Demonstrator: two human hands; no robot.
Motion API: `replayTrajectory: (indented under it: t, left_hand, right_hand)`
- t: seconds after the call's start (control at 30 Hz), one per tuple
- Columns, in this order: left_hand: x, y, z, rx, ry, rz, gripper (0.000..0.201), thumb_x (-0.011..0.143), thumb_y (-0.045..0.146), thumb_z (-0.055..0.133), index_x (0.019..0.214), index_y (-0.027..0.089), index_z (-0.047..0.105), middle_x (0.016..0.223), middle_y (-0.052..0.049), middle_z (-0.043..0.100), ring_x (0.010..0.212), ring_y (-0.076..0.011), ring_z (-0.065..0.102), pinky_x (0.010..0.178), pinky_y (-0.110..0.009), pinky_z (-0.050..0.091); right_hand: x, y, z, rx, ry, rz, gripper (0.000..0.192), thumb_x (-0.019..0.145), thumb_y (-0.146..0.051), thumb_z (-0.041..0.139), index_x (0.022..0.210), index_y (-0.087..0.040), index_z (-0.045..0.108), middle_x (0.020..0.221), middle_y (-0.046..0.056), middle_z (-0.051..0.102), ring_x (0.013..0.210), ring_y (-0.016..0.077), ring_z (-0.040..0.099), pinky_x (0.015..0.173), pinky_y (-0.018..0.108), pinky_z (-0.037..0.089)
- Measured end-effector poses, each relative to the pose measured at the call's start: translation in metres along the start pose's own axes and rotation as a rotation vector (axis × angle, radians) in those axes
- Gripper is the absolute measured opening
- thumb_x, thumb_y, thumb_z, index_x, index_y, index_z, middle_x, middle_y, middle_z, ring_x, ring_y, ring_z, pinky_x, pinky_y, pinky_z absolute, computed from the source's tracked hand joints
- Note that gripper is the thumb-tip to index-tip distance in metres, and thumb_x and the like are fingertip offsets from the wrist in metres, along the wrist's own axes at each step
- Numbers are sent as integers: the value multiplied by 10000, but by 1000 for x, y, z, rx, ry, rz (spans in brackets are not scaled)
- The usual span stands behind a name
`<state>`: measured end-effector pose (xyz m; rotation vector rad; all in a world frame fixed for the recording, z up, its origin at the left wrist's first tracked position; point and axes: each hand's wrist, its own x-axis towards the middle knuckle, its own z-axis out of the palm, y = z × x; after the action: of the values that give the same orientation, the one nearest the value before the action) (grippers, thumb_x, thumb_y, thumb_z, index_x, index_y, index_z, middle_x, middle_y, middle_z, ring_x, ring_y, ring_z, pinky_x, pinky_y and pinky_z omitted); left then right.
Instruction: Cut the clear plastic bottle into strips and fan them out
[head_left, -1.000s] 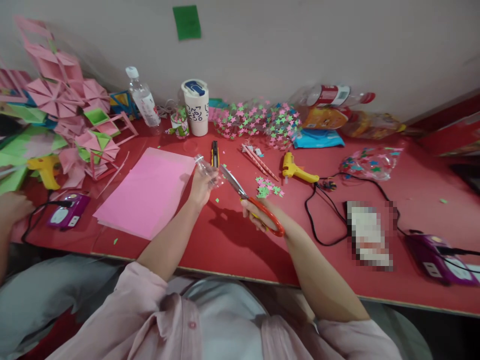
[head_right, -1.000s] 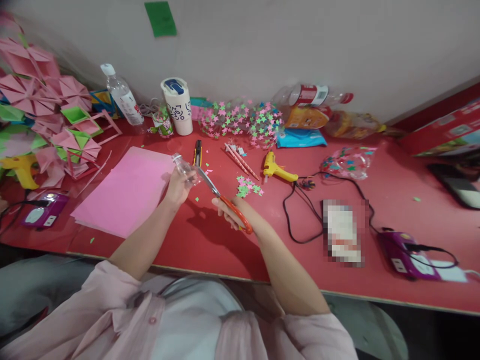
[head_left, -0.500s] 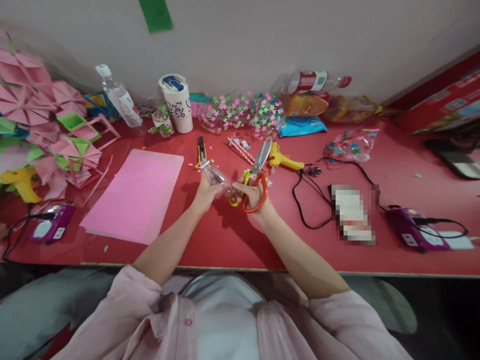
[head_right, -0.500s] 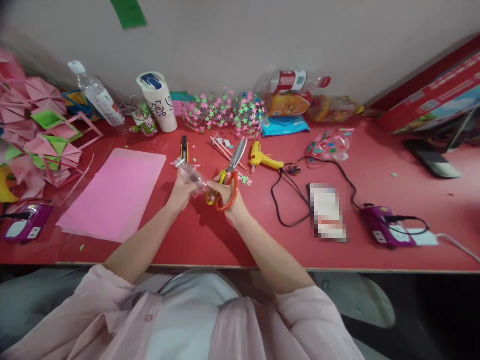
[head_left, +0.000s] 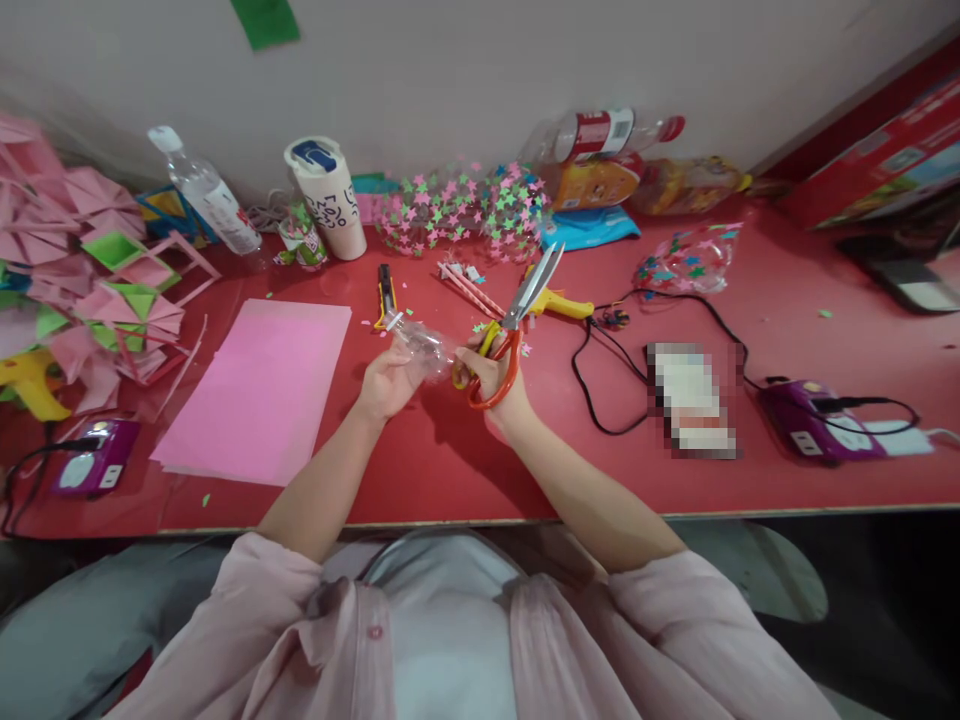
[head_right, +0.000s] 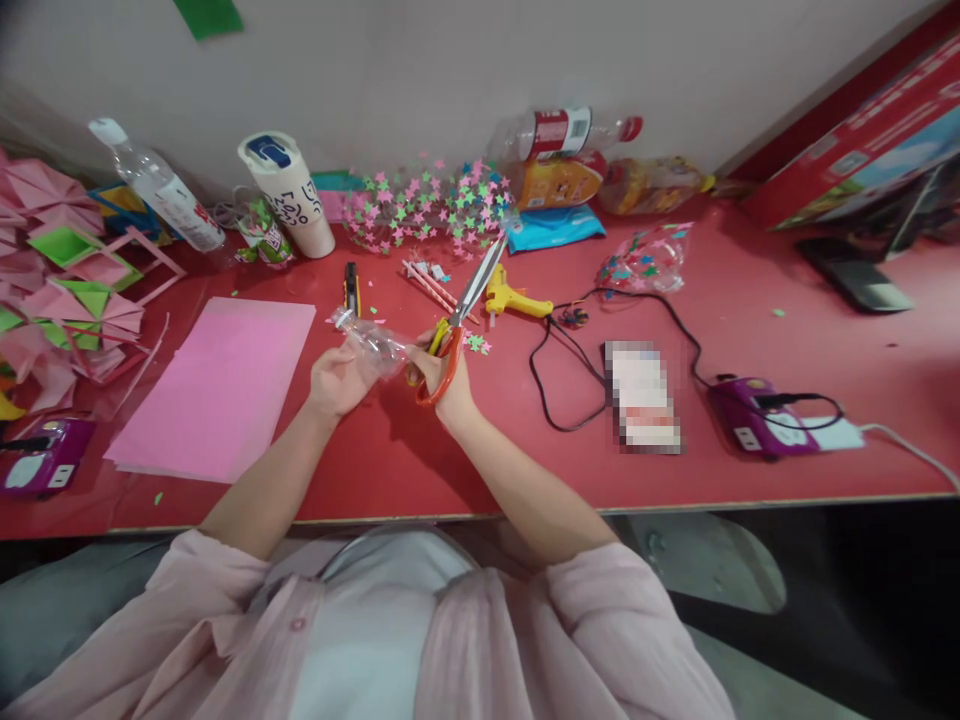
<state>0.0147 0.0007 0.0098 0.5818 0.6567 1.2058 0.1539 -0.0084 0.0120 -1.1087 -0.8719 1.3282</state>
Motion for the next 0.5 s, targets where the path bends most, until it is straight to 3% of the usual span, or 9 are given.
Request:
replayTrajectory:
  t: [0.17, 0.5]
  left_hand:
    - [0, 0, 1, 63, 26, 15, 227, 646, 222, 632, 868, 207, 585, 923, -34, 695, 893, -189, 666, 837, -339, 505]
    - [4, 0, -4, 200, 37, 78, 325, 580, 118, 679, 872, 199, 561, 771, 27, 665, 717, -121, 642, 751, -274, 496]
  right_hand:
    - [-3, 1, 2, -32, -5, -14, 369, 644, -378, 723, 772, -248, 402, 503, -116, 488, 394, 74, 468, 439, 238, 401]
    - [-3, 4, 0, 41, -32, 49, 324, 640, -309, 702, 788, -243, 422, 468, -114, 464, 396, 88, 468, 442, 248, 399]
